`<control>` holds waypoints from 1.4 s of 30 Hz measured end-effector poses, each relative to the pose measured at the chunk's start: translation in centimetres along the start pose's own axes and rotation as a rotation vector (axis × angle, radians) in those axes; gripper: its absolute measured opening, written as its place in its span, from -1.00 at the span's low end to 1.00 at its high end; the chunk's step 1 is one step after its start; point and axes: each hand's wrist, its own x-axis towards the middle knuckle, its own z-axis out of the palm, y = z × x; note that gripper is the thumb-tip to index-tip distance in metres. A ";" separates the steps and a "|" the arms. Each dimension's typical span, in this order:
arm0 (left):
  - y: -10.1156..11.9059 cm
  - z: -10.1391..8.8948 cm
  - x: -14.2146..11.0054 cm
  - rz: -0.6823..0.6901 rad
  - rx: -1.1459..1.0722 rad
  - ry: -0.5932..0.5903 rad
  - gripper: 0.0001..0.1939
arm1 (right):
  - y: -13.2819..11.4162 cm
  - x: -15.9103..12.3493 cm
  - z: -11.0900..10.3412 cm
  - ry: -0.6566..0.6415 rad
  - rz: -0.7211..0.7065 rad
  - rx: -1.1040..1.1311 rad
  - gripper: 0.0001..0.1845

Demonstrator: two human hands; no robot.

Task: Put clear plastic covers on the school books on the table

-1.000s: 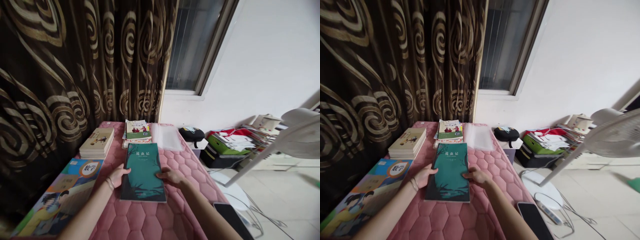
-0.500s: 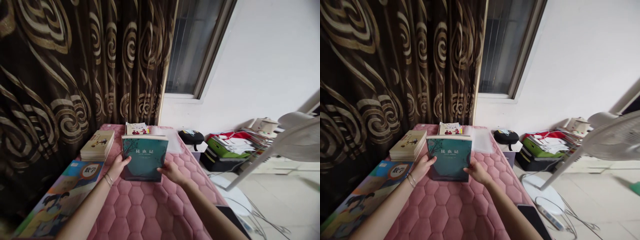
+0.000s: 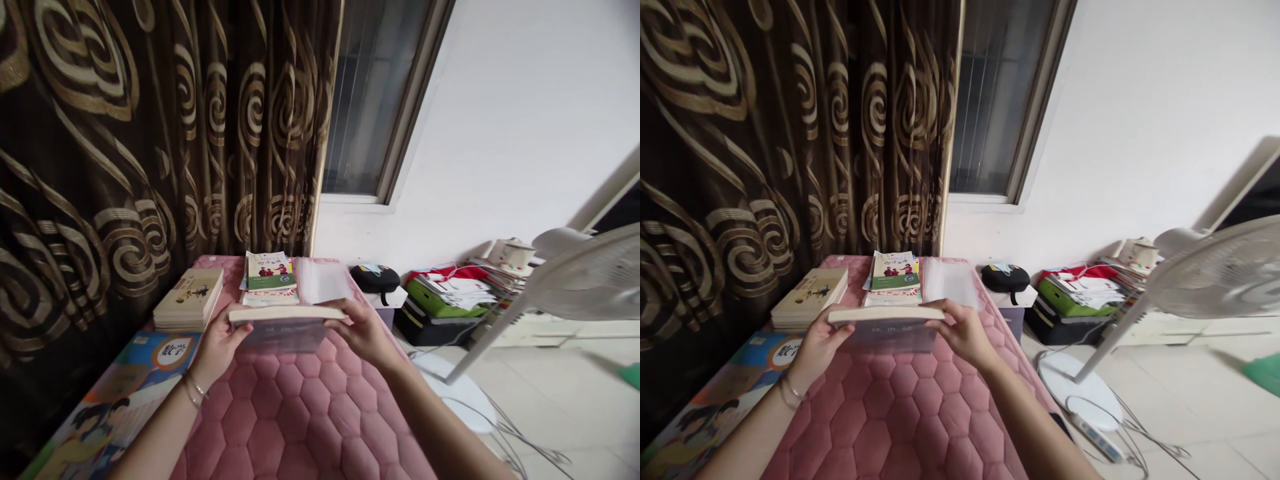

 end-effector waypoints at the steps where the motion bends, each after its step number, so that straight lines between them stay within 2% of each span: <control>1: 0.0 -0.2 -0.4 0.003 0.002 0.001 -0.73 | -0.2 -0.4 0.0 0.008 -0.016 -0.019 -0.79; 4: -0.2 -0.8 -1.4 0.037 0.028 -0.022 -0.75 | -0.1 -1.6 0.0 0.010 -0.060 -0.058 -0.79; 9: -2.0 -1.9 -3.6 0.076 0.184 -0.152 -0.85 | 2.2 -4.2 0.3 -0.111 -0.113 -0.171 -0.81; 11: -2.7 -2.3 -4.6 0.134 0.240 -0.227 -0.88 | 3.2 -5.4 0.3 -0.156 -0.154 -0.182 -0.78; 14: -3.4 -2.6 -5.7 0.262 0.310 -0.305 -0.83 | 3.9 -6.7 0.2 -0.191 -0.200 -0.176 -0.75; 20: -3.5 -2.6 -5.9 0.338 0.362 -0.321 -0.78 | 3.8 -7.2 0.1 -0.200 -0.174 -0.185 -0.77; 29: -3.6 -2.2 -5.7 0.289 0.371 -0.297 -0.83 | 4.4 -7.3 0.3 -0.180 -0.104 -0.116 -0.78; 33: -3.3 -1.5 -4.1 0.220 0.348 -0.234 -0.88 | 4.0 -5.9 0.5 -0.080 -0.111 -0.182 -0.78; 36: -1.5 -0.5 -1.3 0.212 0.304 -0.135 -0.79 | 2.6 -3.3 0.6 0.101 -0.146 -0.204 -0.76; 39: 0.9 0.8 1.7 0.275 0.224 -0.071 -0.69 | 1.1 -0.6 0.9 0.269 -0.145 -0.175 -0.70; 42: 1.8 1.9 3.1 0.279 0.177 -0.039 -0.67 | 0.6 0.7 1.5 0.346 -0.092 -0.178 -0.68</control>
